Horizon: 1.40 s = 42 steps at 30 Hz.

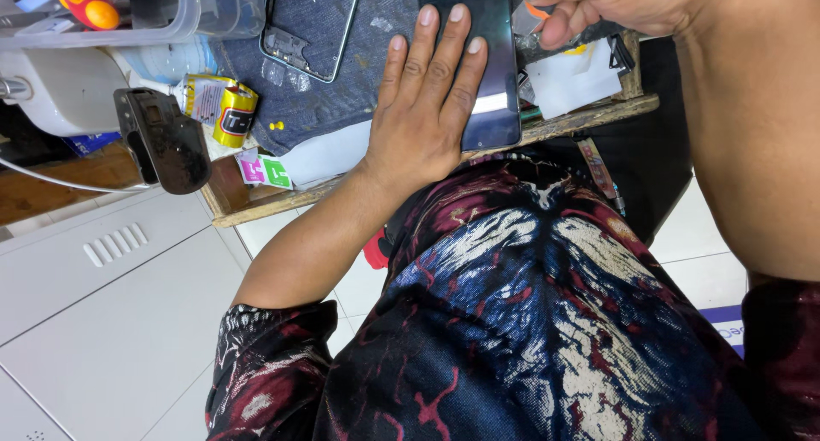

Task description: The person disassembles a mobile phone using a small prying tool and a screwdriver, removing the internal components and separating the screen assembly from the frame.

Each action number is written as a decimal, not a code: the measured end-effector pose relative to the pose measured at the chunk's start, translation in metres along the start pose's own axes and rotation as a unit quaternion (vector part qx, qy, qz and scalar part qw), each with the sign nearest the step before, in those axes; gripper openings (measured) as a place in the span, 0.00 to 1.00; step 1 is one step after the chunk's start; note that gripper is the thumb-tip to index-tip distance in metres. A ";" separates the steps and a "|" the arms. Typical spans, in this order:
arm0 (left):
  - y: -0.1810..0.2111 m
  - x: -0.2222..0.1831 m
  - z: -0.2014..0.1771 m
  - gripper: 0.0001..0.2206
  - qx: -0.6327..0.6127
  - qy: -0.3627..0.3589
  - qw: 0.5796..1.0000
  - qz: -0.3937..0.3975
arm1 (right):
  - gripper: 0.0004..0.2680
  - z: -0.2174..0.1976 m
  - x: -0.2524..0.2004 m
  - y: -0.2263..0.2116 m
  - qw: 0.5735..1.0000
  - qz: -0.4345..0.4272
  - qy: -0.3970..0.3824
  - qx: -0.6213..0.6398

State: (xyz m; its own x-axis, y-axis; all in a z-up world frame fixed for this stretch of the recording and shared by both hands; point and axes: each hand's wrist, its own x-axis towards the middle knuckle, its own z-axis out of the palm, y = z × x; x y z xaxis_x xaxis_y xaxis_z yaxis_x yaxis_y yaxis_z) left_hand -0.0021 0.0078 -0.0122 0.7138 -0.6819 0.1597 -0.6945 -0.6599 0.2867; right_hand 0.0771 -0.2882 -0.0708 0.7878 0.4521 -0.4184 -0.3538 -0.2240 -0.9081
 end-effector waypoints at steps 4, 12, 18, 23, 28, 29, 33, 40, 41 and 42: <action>0.000 0.001 0.001 0.23 0.006 0.000 1.000 0.002 | 0.08 0.002 0.003 0.000 1.000 0.008 -0.001 0.010; 0.002 0.002 0.001 0.24 -0.006 -0.016 1.000 -0.001 | 0.07 0.000 0.001 -0.006 0.998 -0.018 -0.045 0.050; 0.001 0.003 0.004 0.24 -0.001 -0.020 1.000 -0.002 | 0.06 0.003 0.000 -0.018 0.999 -0.005 -0.043 0.029; 0.004 0.003 0.002 0.24 -0.005 -0.030 0.999 -0.017 | 0.08 0.006 0.001 -0.024 0.999 0.021 -0.036 0.017; 0.005 0.003 0.002 0.23 -0.001 -0.018 1.000 -0.020 | 0.08 0.011 -0.001 -0.033 0.999 0.030 -0.029 0.000; 0.005 0.004 0.003 0.23 -0.001 -0.018 1.000 -0.019 | 0.08 0.012 -0.002 -0.034 0.999 0.035 -0.027 -0.006; 0.004 0.004 0.003 0.23 0.009 -0.024 0.999 -0.023 | 0.07 0.015 -0.004 -0.038 0.999 0.035 -0.028 -0.008; 0.005 0.005 0.003 0.23 0.008 -0.031 0.999 -0.035 | 0.07 0.017 -0.006 -0.033 0.999 0.014 -0.043 -0.024; 0.005 0.005 0.004 0.23 0.007 -0.031 0.999 -0.036 | 0.07 0.017 -0.007 -0.031 0.999 0.012 -0.042 -0.026; 0.005 0.004 0.004 0.23 0.006 -0.032 0.999 -0.036 | 0.07 0.018 -0.008 -0.031 0.999 0.011 -0.042 -0.019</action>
State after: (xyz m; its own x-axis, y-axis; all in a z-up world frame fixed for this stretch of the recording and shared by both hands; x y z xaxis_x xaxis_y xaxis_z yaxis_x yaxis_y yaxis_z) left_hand -0.0031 -0.0001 -0.0139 0.7542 -0.6520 0.0776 -0.6436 -0.7106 0.2843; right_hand 0.0726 -0.2691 -0.0400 0.7342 0.5181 -0.4387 -0.3494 -0.2657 -0.8985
